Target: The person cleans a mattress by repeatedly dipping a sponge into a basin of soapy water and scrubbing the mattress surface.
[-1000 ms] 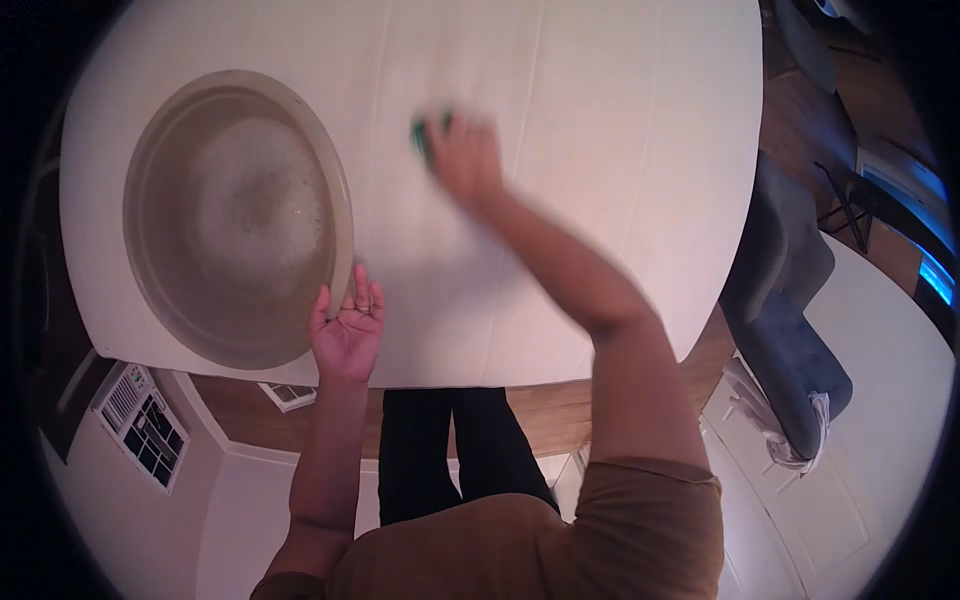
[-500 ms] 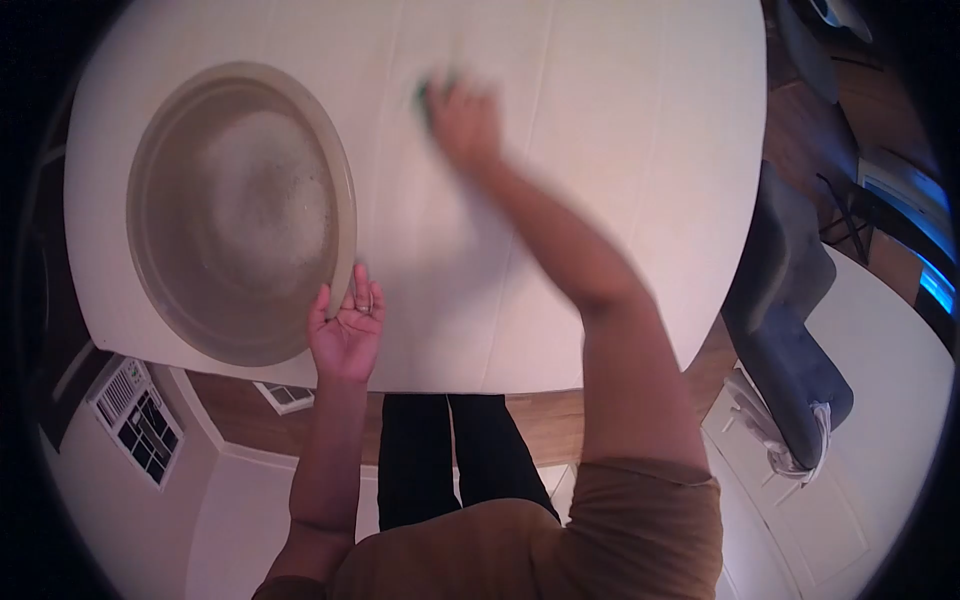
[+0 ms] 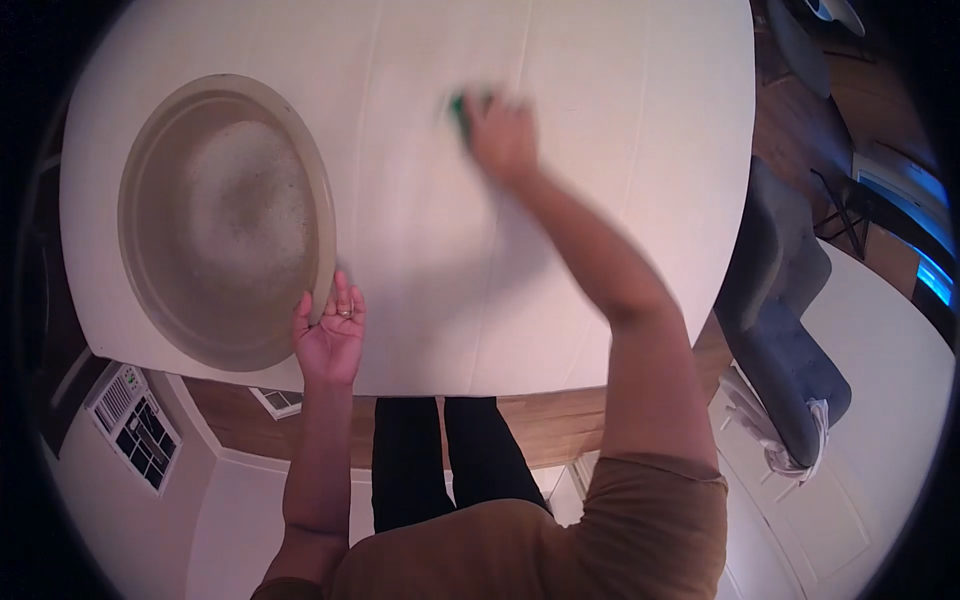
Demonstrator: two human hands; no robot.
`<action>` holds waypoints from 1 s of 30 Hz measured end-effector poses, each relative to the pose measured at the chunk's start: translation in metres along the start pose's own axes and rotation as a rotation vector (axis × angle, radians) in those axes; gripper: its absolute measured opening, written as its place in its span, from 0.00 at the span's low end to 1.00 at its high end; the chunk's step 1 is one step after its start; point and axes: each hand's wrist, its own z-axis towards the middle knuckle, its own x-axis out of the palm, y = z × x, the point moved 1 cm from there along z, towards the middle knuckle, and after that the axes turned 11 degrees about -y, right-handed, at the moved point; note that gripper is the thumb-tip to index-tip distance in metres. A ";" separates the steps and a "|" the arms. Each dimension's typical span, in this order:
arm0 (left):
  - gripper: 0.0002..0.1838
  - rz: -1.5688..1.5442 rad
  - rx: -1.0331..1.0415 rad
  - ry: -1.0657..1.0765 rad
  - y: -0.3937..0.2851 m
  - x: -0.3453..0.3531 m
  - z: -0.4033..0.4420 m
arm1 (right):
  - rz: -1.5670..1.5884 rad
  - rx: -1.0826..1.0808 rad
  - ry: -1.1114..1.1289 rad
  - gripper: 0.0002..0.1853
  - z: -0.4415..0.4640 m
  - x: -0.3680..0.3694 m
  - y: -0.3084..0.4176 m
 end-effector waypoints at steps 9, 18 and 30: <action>0.16 -0.054 0.006 -0.090 0.001 0.003 0.001 | 0.373 0.105 0.499 0.29 -0.287 -0.084 0.120; 0.19 -0.002 0.052 0.016 0.002 0.000 0.000 | 0.069 0.501 0.012 0.21 0.039 -0.004 -0.051; 0.17 0.014 0.012 -0.045 -0.003 -0.007 0.005 | -0.055 0.265 0.091 0.22 -0.016 -0.013 -0.023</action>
